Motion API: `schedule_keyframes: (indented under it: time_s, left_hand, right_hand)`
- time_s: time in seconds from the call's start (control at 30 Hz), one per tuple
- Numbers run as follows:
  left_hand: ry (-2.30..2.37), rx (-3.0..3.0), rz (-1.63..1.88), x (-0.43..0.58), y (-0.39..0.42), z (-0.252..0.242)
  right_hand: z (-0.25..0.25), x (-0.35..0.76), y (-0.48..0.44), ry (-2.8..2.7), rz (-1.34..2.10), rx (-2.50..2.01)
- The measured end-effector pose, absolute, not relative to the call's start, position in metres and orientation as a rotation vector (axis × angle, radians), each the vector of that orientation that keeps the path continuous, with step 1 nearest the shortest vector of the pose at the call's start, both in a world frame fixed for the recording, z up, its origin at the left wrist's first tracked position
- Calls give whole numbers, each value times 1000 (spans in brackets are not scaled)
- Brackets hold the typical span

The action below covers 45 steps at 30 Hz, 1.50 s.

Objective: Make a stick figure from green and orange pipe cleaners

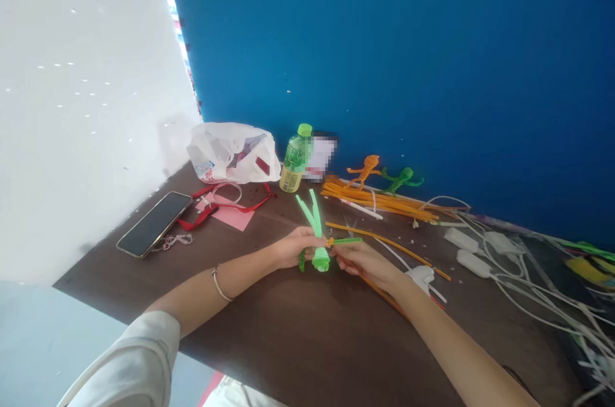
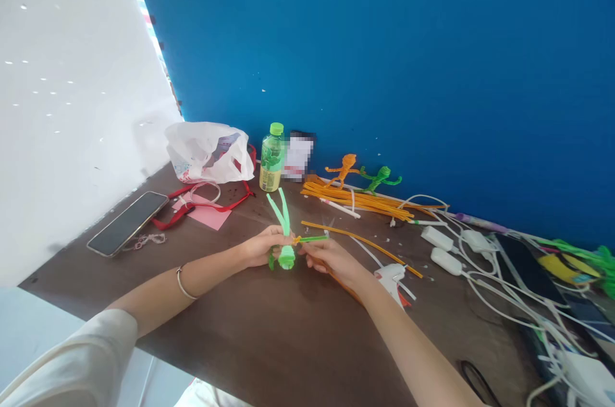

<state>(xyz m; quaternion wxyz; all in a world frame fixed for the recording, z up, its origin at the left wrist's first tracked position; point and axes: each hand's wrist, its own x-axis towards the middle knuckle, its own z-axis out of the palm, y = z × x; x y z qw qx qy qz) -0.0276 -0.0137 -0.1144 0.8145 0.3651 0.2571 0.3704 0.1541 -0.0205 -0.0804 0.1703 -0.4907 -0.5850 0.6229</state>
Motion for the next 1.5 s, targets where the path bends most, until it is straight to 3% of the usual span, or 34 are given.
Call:
schedule_keyframes:
  time_s: [0.13, 0.37, 0.57, 1.17, 1.5]
  left_hand:
    - [577, 778, 919, -25, -13, -115]
    - [763, 922, 1025, -21, -12, -123]
    - [746, 846, 1046, -20, -14, -121]
    - [901, 1151, 858, -21, -16, -130]
    - [680, 1057, 772, -25, -18, -113]
  right_hand:
    - [-65, 148, -30, -1883, 1516, -1519]
    - [-34, 152, -43, -2388, 580, -1637]
    - [-39, 142, -45, -2680, 351, -1545]
    - [-21, 143, -16, -2714, 439, -1253]
    - [-24, 140, 2, -2403, 991, -1518]
